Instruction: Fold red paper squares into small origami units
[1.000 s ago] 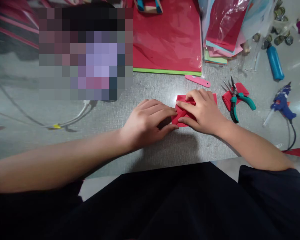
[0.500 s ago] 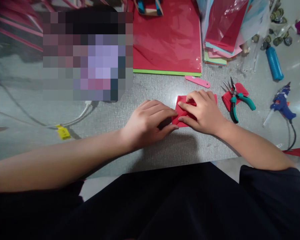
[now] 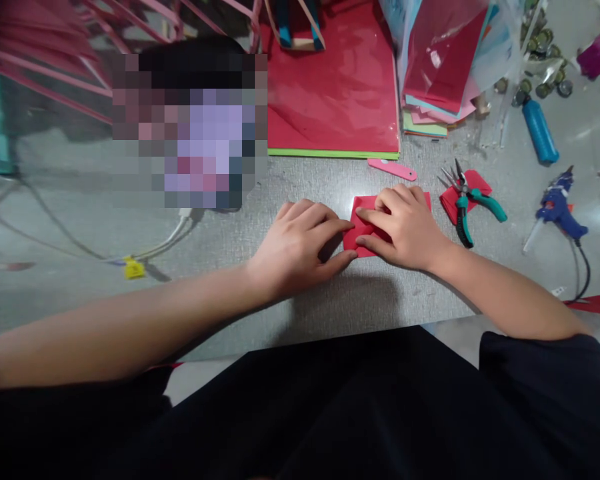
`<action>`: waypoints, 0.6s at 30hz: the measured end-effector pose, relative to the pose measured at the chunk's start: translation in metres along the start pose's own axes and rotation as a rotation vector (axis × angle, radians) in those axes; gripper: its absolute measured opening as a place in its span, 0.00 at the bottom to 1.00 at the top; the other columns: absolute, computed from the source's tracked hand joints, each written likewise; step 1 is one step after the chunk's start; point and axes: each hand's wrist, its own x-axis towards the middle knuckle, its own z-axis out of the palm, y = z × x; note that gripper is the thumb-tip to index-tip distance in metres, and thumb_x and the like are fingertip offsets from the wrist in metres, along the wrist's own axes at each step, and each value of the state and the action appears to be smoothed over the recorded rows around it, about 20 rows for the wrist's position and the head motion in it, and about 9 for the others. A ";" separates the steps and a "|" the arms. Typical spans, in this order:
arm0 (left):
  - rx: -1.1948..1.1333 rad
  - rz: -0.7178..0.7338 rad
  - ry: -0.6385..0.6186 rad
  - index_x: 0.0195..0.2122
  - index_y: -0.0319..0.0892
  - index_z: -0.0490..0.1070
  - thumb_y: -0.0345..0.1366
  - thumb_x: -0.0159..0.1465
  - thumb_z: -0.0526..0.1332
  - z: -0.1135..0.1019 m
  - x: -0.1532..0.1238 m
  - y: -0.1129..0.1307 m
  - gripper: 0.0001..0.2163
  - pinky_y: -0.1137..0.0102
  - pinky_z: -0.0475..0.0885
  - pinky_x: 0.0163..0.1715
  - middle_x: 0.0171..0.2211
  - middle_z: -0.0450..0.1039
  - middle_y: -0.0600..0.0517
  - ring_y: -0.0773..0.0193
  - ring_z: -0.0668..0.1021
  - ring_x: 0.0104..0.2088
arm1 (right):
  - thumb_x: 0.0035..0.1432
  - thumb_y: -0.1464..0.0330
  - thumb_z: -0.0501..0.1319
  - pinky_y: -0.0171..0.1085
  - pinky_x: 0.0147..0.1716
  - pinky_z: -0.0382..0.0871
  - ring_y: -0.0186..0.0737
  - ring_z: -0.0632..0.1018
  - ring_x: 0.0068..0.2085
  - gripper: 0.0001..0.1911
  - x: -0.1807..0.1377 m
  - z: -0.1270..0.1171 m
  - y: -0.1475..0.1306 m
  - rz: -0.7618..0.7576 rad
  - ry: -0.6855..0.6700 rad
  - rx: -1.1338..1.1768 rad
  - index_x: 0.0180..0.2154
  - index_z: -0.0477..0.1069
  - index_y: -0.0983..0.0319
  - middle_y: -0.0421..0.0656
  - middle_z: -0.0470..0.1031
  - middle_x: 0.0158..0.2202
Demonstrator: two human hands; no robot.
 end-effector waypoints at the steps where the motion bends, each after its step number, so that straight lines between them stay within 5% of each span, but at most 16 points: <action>1: 0.000 -0.002 -0.003 0.56 0.44 0.84 0.50 0.76 0.69 0.000 0.000 0.000 0.17 0.52 0.73 0.46 0.45 0.82 0.42 0.44 0.79 0.47 | 0.80 0.35 0.48 0.55 0.54 0.62 0.55 0.71 0.49 0.42 0.000 0.000 0.000 -0.002 -0.004 0.003 0.58 0.87 0.57 0.49 0.75 0.45; 7: -0.046 -0.017 0.010 0.50 0.44 0.86 0.49 0.76 0.69 0.000 0.002 -0.001 0.14 0.52 0.72 0.45 0.43 0.79 0.43 0.47 0.77 0.45 | 0.79 0.33 0.48 0.57 0.56 0.59 0.56 0.70 0.52 0.42 0.000 -0.001 0.001 -0.059 -0.072 0.010 0.67 0.84 0.51 0.49 0.74 0.50; 18: -0.035 -0.071 -0.027 0.50 0.44 0.84 0.47 0.73 0.71 0.000 0.005 0.002 0.13 0.53 0.72 0.47 0.44 0.80 0.43 0.46 0.78 0.47 | 0.74 0.28 0.50 0.64 0.60 0.60 0.63 0.71 0.56 0.47 0.013 0.003 -0.005 0.138 -0.025 -0.143 0.66 0.82 0.54 0.53 0.74 0.54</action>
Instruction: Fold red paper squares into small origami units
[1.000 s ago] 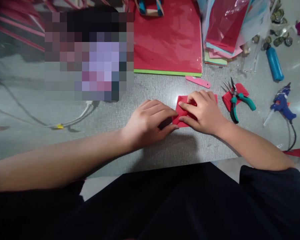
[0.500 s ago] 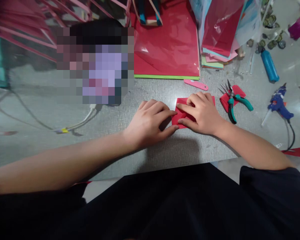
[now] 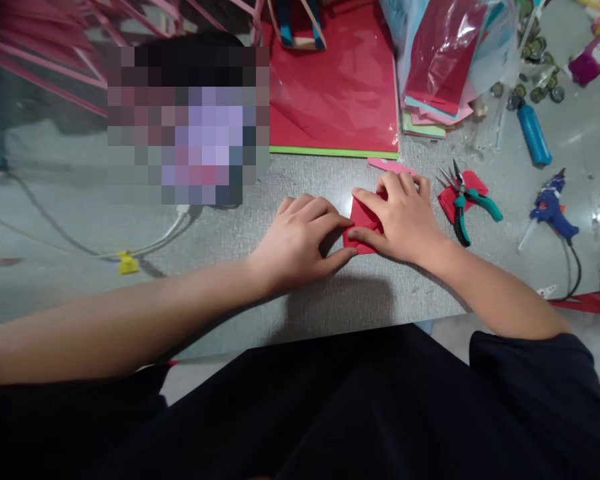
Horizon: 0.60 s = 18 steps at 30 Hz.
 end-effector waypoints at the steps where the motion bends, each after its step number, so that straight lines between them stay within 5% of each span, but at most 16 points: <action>1: -0.008 -0.008 -0.007 0.50 0.43 0.84 0.47 0.73 0.71 0.000 0.000 0.000 0.13 0.52 0.72 0.48 0.44 0.80 0.43 0.45 0.78 0.47 | 0.74 0.28 0.49 0.64 0.59 0.61 0.64 0.72 0.56 0.46 0.000 0.001 0.001 0.001 0.015 -0.007 0.63 0.82 0.56 0.54 0.75 0.54; 6: -0.065 -0.047 -0.072 0.53 0.43 0.82 0.45 0.72 0.70 -0.002 0.004 0.002 0.14 0.49 0.72 0.53 0.49 0.79 0.42 0.42 0.78 0.52 | 0.77 0.32 0.50 0.61 0.58 0.64 0.66 0.72 0.59 0.41 -0.001 0.004 0.007 0.000 0.046 0.007 0.62 0.77 0.57 0.56 0.75 0.58; 10: -0.097 -0.092 -0.125 0.56 0.44 0.81 0.44 0.72 0.68 -0.006 0.006 0.005 0.15 0.47 0.71 0.56 0.52 0.79 0.41 0.41 0.77 0.54 | 0.75 0.41 0.62 0.61 0.59 0.65 0.67 0.73 0.60 0.30 0.001 0.000 0.007 0.020 -0.029 0.085 0.59 0.75 0.58 0.57 0.75 0.60; 14: -0.115 -0.105 -0.124 0.58 0.44 0.79 0.44 0.70 0.69 -0.007 0.006 0.007 0.18 0.46 0.70 0.58 0.53 0.79 0.41 0.40 0.77 0.55 | 0.73 0.61 0.66 0.58 0.57 0.66 0.62 0.76 0.58 0.07 0.003 -0.006 0.004 0.094 -0.058 0.237 0.44 0.72 0.56 0.52 0.78 0.54; 18: -0.133 -0.104 -0.097 0.57 0.45 0.78 0.45 0.69 0.70 -0.006 0.005 0.005 0.18 0.45 0.70 0.58 0.52 0.81 0.42 0.40 0.78 0.55 | 0.72 0.67 0.63 0.56 0.53 0.69 0.56 0.80 0.50 0.07 0.001 -0.010 0.004 0.038 0.005 0.379 0.39 0.66 0.55 0.47 0.79 0.44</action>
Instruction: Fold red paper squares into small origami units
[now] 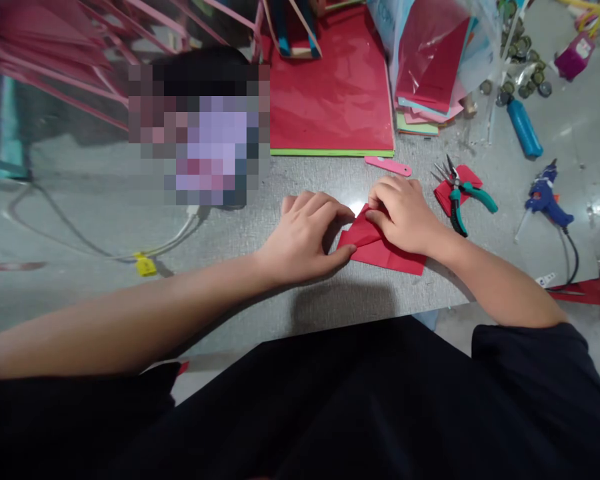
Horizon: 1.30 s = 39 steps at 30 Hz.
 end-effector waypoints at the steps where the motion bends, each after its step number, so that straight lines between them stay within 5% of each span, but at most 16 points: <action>1: -0.015 -0.003 0.014 0.57 0.45 0.78 0.45 0.69 0.70 0.000 0.000 -0.001 0.18 0.46 0.71 0.58 0.51 0.82 0.42 0.40 0.79 0.55 | 0.73 0.68 0.62 0.55 0.52 0.71 0.54 0.80 0.48 0.07 -0.002 -0.001 -0.001 -0.047 0.023 0.032 0.39 0.66 0.55 0.46 0.79 0.43; 5: -0.225 0.000 0.097 0.60 0.44 0.75 0.41 0.69 0.69 0.002 -0.001 -0.005 0.20 0.52 0.76 0.54 0.45 0.85 0.47 0.50 0.84 0.47 | 0.76 0.69 0.62 0.55 0.52 0.77 0.52 0.82 0.51 0.05 -0.012 -0.003 -0.006 -0.276 0.200 0.033 0.44 0.68 0.54 0.46 0.81 0.51; 9: -0.584 0.018 0.119 0.67 0.42 0.70 0.36 0.71 0.67 0.004 -0.001 -0.008 0.24 0.67 0.78 0.36 0.36 0.86 0.55 0.64 0.83 0.31 | 0.76 0.69 0.65 0.51 0.45 0.80 0.51 0.82 0.54 0.05 -0.020 -0.004 -0.015 -0.442 0.429 -0.123 0.49 0.73 0.52 0.47 0.79 0.60; 14: -0.569 0.060 0.265 0.56 0.42 0.81 0.34 0.71 0.70 0.004 -0.004 -0.006 0.13 0.71 0.82 0.37 0.42 0.90 0.50 0.64 0.88 0.36 | 0.75 0.62 0.72 0.54 0.48 0.83 0.57 0.85 0.55 0.26 -0.022 -0.003 -0.026 -0.386 0.507 -0.109 0.68 0.71 0.52 0.52 0.83 0.59; 16: -0.542 0.087 0.278 0.57 0.42 0.83 0.33 0.70 0.70 0.005 -0.005 -0.005 0.15 0.72 0.83 0.39 0.44 0.91 0.50 0.64 0.89 0.37 | 0.76 0.67 0.69 0.51 0.43 0.81 0.51 0.86 0.44 0.20 -0.022 -0.001 -0.029 -0.353 0.505 -0.115 0.65 0.73 0.54 0.47 0.87 0.50; 20: -0.493 0.127 0.224 0.57 0.43 0.86 0.30 0.68 0.69 0.005 -0.006 -0.007 0.17 0.68 0.86 0.43 0.46 0.92 0.48 0.61 0.91 0.40 | 0.74 0.75 0.66 0.46 0.34 0.72 0.43 0.83 0.35 0.08 -0.021 0.002 -0.031 -0.535 0.554 -0.195 0.47 0.75 0.55 0.38 0.86 0.36; 27: -0.362 0.265 0.188 0.52 0.46 0.88 0.31 0.71 0.65 0.004 0.000 -0.014 0.13 0.55 0.84 0.58 0.42 0.92 0.49 0.56 0.91 0.42 | 0.74 0.79 0.58 0.44 0.36 0.67 0.38 0.79 0.36 0.15 -0.024 -0.002 -0.035 -0.681 0.464 -0.363 0.42 0.77 0.55 0.37 0.84 0.36; 39: -0.250 0.401 0.253 0.56 0.48 0.85 0.34 0.75 0.65 0.007 -0.002 -0.018 0.12 0.54 0.78 0.64 0.47 0.93 0.49 0.58 0.92 0.43 | 0.75 0.74 0.65 0.44 0.36 0.69 0.39 0.75 0.34 0.12 -0.027 -0.003 -0.031 -0.652 0.385 -0.489 0.37 0.81 0.54 0.37 0.83 0.34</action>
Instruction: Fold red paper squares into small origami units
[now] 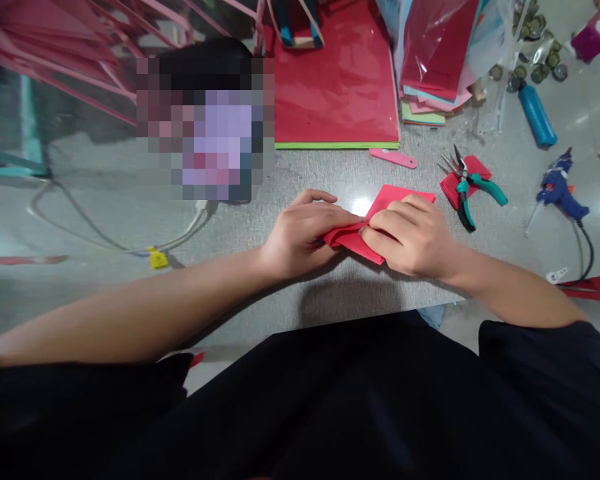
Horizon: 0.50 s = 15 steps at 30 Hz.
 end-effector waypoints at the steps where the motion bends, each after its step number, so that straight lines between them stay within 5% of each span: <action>1: 0.007 -0.005 -0.007 0.57 0.49 0.85 0.34 0.75 0.64 0.000 0.000 -0.001 0.13 0.53 0.79 0.64 0.47 0.93 0.49 0.57 0.92 0.43 | 0.75 0.73 0.64 0.44 0.36 0.69 0.39 0.75 0.34 0.13 -0.001 0.001 0.000 0.026 -0.001 0.006 0.38 0.80 0.53 0.37 0.82 0.34; 8: 0.051 0.039 -0.051 0.60 0.51 0.84 0.34 0.76 0.61 -0.001 -0.005 -0.008 0.17 0.49 0.78 0.65 0.51 0.93 0.49 0.55 0.93 0.47 | 0.77 0.68 0.61 0.51 0.38 0.70 0.45 0.78 0.38 0.12 -0.011 -0.002 0.003 0.264 -0.196 0.173 0.43 0.82 0.48 0.41 0.82 0.36; 15: 0.059 0.141 0.019 0.61 0.50 0.83 0.43 0.81 0.64 0.001 -0.005 -0.010 0.13 0.54 0.81 0.60 0.48 0.93 0.49 0.57 0.93 0.45 | 0.75 0.69 0.66 0.49 0.40 0.79 0.48 0.84 0.43 0.04 -0.004 0.005 0.006 0.151 0.066 0.237 0.47 0.78 0.53 0.43 0.86 0.44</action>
